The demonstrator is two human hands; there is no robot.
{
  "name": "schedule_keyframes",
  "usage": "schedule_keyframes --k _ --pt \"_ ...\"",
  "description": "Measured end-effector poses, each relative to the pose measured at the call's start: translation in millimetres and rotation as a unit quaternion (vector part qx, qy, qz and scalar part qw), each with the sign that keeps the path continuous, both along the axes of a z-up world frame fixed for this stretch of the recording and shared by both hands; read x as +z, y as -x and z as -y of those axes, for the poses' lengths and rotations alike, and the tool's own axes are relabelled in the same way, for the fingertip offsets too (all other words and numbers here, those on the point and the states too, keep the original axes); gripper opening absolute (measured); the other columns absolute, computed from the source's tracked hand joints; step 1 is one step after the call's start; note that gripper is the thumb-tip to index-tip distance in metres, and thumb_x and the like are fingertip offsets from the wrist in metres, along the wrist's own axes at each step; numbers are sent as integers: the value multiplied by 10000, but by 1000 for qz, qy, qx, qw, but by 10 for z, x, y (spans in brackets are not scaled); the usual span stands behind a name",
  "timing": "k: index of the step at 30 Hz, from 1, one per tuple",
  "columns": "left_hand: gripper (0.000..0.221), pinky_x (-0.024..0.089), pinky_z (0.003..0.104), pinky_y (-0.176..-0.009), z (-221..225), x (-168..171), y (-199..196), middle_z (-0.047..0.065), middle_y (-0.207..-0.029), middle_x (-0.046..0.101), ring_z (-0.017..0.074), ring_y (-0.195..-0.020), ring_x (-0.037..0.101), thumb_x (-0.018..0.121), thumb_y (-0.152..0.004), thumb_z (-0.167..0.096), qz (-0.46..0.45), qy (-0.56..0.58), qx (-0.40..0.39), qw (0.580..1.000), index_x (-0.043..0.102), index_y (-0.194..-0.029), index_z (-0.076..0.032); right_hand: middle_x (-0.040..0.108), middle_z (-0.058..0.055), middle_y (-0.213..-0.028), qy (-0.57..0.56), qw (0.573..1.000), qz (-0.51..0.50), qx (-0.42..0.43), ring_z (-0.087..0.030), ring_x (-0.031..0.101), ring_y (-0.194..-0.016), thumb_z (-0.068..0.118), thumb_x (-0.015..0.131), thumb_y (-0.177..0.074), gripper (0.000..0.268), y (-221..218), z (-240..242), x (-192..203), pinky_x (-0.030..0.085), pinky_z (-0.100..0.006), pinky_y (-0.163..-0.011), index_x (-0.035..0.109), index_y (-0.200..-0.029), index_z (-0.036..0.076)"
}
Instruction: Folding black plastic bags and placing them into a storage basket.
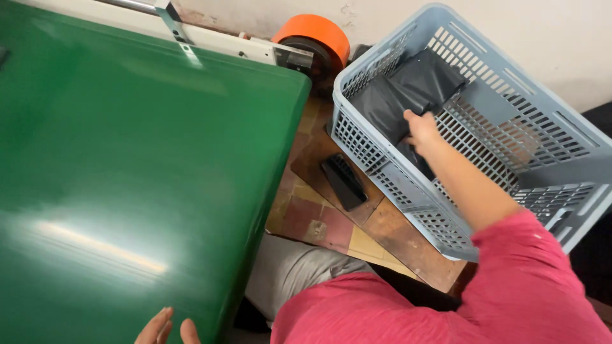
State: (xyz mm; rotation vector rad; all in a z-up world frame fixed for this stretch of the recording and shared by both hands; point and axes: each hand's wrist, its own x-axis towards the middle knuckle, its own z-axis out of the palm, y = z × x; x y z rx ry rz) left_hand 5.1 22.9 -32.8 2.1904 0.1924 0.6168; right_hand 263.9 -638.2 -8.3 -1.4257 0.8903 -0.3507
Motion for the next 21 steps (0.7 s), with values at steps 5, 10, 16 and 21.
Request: schedule_keyframes --k 5,10,16,21 --pt "467 551 380 -1018 223 53 -78 140 -1255 609 253 -1146 634 776 -861 -26 -19 -58 26 998 575 -1283 -28 533 -235 -1285 550 833 -28 56 -431 511 -1234 308 753 -994 543 229 -92 429 427 -583 -1103 480 -1369 25" --pt "498 495 494 -1005 827 483 -237 176 -1142 679 374 -1135 640 816 -729 -133 47 -226 -58 971 637 -1183 -34 362 -196 -1694 719 578 96 374 -496 232 -1569 356 637 -1013 645 -186 -269 15 130 -715 -1227 479 -1608 164" --pt "379 484 482 -972 1281 561 -194 78 -1225 678 356 -1213 610 794 -811 -242 15 -320 -40 946 665 -1138 -99 317 -177 -1678 665 626 71 402 -548 166 -1540 478 471 -989 651 -418 -133 -433 46 -832 -1124 450 -1590 228" --pt "526 368 541 -1104 1285 392 -274 86 -1433 552 331 -1392 450 759 -850 -332 -64 -381 -5 922 627 -1305 -106 453 -157 -1576 700 595 137 370 -471 341 -1452 378 489 -1053 524 -538 -50 -454 251 -735 -1090 543 -1521 150"
